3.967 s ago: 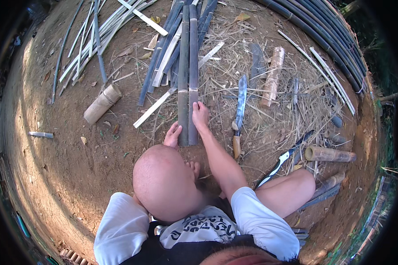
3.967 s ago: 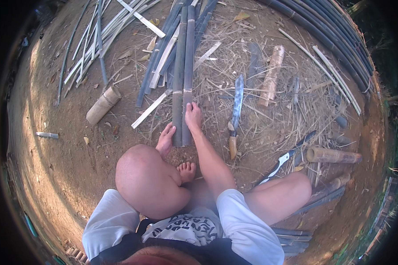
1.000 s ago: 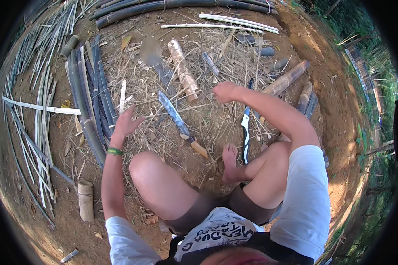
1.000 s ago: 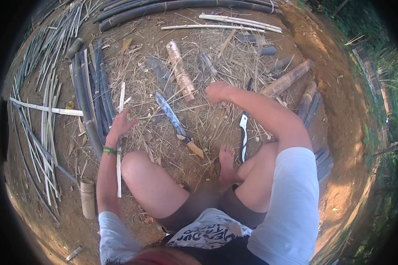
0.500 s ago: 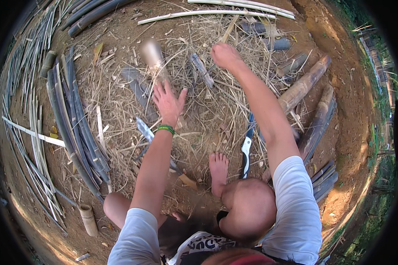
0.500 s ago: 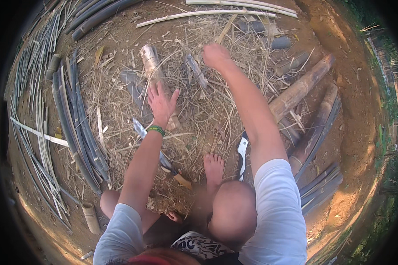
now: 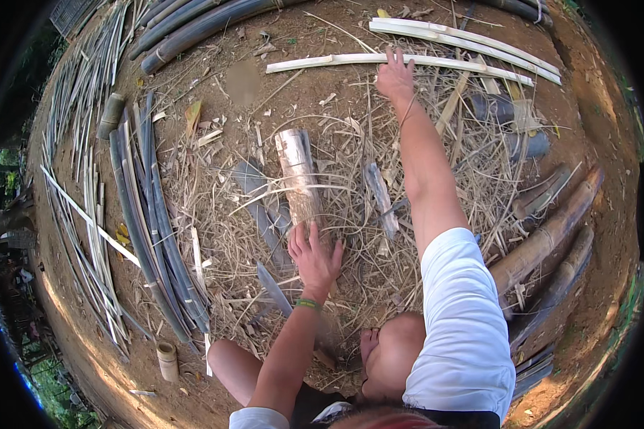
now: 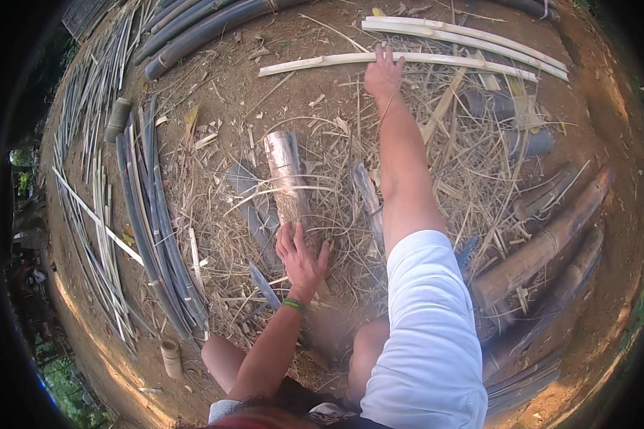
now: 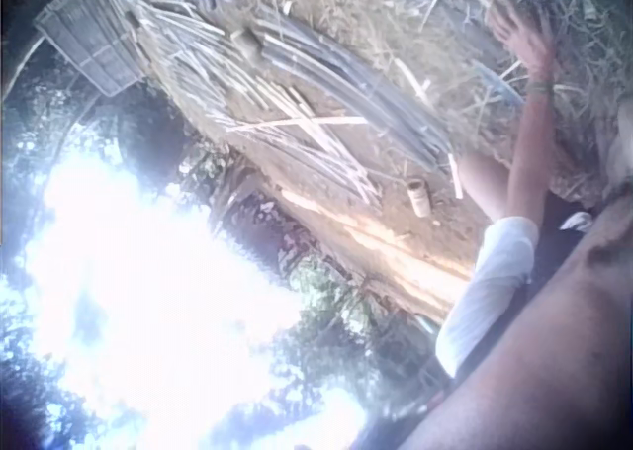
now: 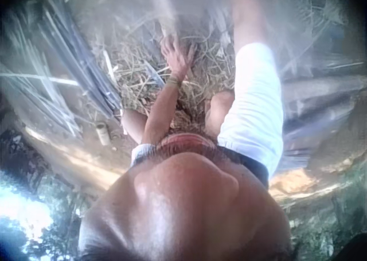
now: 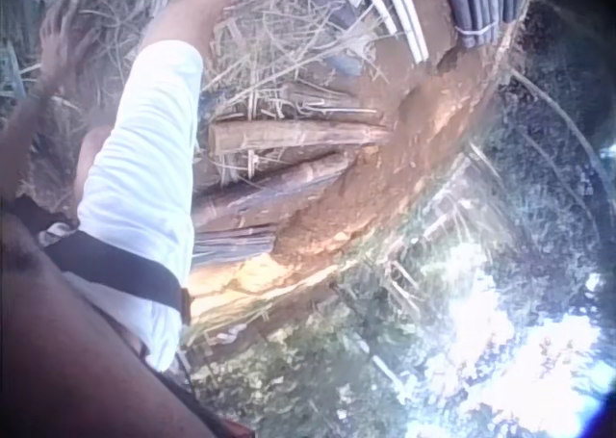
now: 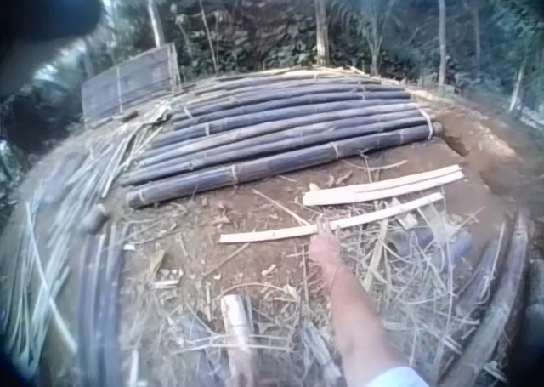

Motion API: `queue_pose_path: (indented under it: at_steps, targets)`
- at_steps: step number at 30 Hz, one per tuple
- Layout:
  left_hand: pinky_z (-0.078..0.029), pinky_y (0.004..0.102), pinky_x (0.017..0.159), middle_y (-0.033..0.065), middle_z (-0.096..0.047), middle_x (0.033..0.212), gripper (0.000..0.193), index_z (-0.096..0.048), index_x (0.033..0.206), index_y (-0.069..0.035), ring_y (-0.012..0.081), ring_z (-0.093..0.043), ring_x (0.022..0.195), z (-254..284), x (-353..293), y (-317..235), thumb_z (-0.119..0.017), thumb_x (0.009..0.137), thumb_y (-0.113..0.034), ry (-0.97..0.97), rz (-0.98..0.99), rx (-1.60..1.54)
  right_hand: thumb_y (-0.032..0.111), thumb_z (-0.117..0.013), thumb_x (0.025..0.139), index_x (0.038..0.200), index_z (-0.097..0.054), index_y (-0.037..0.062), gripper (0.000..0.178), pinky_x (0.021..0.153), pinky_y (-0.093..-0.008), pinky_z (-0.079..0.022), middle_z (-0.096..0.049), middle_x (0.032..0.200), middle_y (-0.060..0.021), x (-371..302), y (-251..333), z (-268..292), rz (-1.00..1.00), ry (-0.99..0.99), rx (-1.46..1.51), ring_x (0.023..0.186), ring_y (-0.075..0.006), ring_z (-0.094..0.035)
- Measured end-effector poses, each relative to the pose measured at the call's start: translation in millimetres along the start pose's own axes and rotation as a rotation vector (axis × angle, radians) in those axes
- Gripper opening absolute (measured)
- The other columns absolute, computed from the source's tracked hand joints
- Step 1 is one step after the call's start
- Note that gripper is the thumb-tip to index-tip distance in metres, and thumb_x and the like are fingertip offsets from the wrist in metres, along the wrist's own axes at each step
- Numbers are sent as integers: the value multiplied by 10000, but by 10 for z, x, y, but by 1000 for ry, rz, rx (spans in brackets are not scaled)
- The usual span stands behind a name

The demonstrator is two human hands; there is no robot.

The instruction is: The person holds a bamboo strip and shaves the edges with a large knife, then selects a bamboo pole from a pile and begins to strip the bark.

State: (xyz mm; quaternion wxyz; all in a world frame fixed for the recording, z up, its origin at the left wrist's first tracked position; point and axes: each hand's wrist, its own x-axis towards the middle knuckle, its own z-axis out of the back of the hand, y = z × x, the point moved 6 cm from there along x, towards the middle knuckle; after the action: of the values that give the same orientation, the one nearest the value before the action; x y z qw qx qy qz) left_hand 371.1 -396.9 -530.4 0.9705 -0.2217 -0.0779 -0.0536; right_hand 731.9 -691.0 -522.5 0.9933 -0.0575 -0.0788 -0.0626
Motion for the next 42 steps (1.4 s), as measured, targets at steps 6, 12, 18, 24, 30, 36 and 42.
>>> queue_pose_path:
  at_steps: [6, 12, 18, 24, 30, 36, 42]
  targets:
    - [-251, 566, 1117, 244, -364, 1419, 723, -421, 1390, -28, 443, -322, 1331, 0, 1, -7, -709, 805, -340, -7, 2, 5, 111, -559, 874, 985, -734, 94, 208, 1105, -537, -345, -621, 1243, -83, 195, -39, 21, 200, -26, -88, 1224, -258, -549]
    - [-237, 570, 1124, 231, -363, 1435, 740, -415, 1404, -32, 427, -311, 1351, 49, -8, -33, -705, 804, -353, 8, -5, -15, -16, -624, 780, 973, -668, 49, 208, 880, -371, -547, -661, 987, -82, -222, -59, 1064, 558, -557, 292, 974, -287, -652]
    - [-192, 588, 1146, 222, -357, 1464, 793, -403, 1426, -37, 398, -305, 1382, 119, -85, 2, -714, 811, -428, -12, -8, -24, 66, -684, 863, 1075, -541, 42, 257, 786, -381, -555, -702, 947, -126, -716, -17, 3586, 549, -775, 781, 913, -272, -700]
    - [-161, 559, 1186, 231, -281, 1551, 1091, -240, 1523, -20, 377, -274, 1448, 486, -73, 97, -717, 757, -633, 324, 62, -251, -42, -689, 842, 1234, -488, 8, 443, 767, -297, -579, -665, 1013, -85, -1153, -362, 5759, 605, -821, 1388, 900, -167, -670]
    - [-211, 436, 1194, 300, -293, 1521, 1177, -116, 1527, 54, 412, -289, 1425, 2078, -165, 510, -837, 725, -418, -97, -26, -690, -34, -684, 857, 1270, -542, 40, 443, 716, -327, -599, -667, 1061, -60, -1649, 53, 6168, 461, -594, 1835, 907, -178, -672]
    - [-437, 445, 969, 267, -590, 1191, 804, -435, 1288, 20, 362, -586, 1105, 2478, -1518, 1072, -872, 688, -289, -162, 257, -400, -30, -701, 851, 1309, -522, 19, 494, 860, -363, -580, -653, 1189, -88, -2286, 1067, 4857, 103, -246, 2069, 1003, -206, -665]
    - [-536, 395, 747, 191, -697, 835, 420, -550, 1012, 2, 310, -697, 759, 2252, -2826, 1363, -795, 716, -169, 19, 391, -760, 131, -680, 911, 1439, -415, 28, 600, 891, -359, -542, -626, 1253, -117, -2853, 2208, 3639, -112, 158, 2061, 1096, -229, -639]
